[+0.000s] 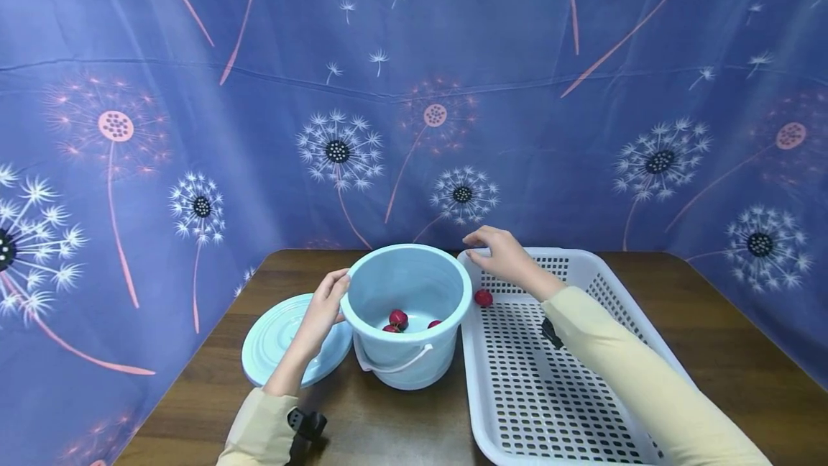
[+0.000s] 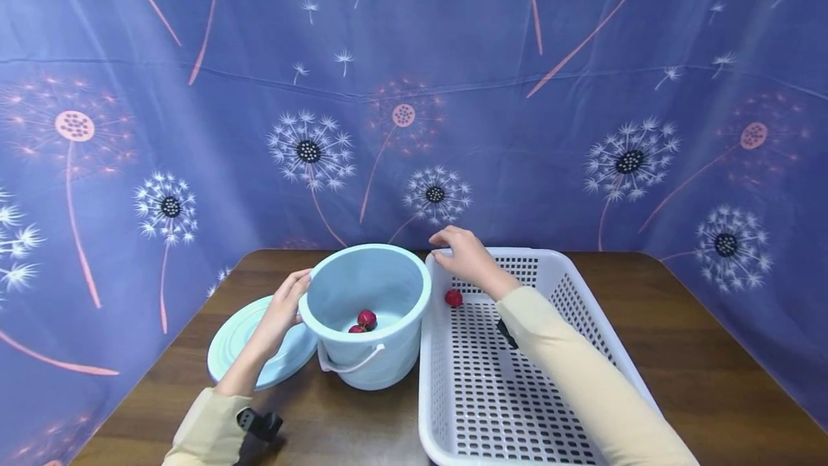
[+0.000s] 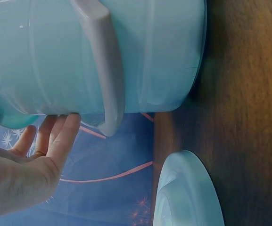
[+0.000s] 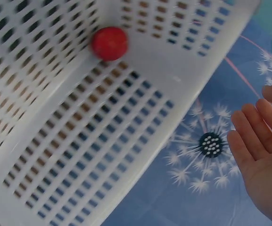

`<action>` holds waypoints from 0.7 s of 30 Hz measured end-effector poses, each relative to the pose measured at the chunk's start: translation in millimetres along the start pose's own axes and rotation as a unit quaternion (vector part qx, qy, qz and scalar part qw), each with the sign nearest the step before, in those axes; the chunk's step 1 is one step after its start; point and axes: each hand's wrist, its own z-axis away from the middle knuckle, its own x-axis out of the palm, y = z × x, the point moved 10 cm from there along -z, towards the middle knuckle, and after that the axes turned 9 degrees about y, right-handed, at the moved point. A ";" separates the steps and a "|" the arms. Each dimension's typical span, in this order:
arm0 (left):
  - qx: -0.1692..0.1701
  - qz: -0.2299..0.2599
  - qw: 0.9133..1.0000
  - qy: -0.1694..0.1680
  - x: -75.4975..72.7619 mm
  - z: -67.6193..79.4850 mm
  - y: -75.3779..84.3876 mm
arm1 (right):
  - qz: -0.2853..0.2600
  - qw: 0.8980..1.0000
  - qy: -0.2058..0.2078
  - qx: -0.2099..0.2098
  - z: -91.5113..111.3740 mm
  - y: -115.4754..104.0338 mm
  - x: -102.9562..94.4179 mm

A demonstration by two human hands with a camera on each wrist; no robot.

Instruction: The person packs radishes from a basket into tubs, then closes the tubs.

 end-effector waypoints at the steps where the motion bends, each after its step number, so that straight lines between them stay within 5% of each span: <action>1: -0.001 0.000 1.000 0.000 -0.3 0.1 -0.2 | 0.003 1.000 0.000 -0.002 1.3 2.2 0.1; 21: 0.008 0.013 1.000 0.000 -0.4 -2.1 0.6 | 0.049 0.998 -0.032 0.012 14.8 43.3 25.1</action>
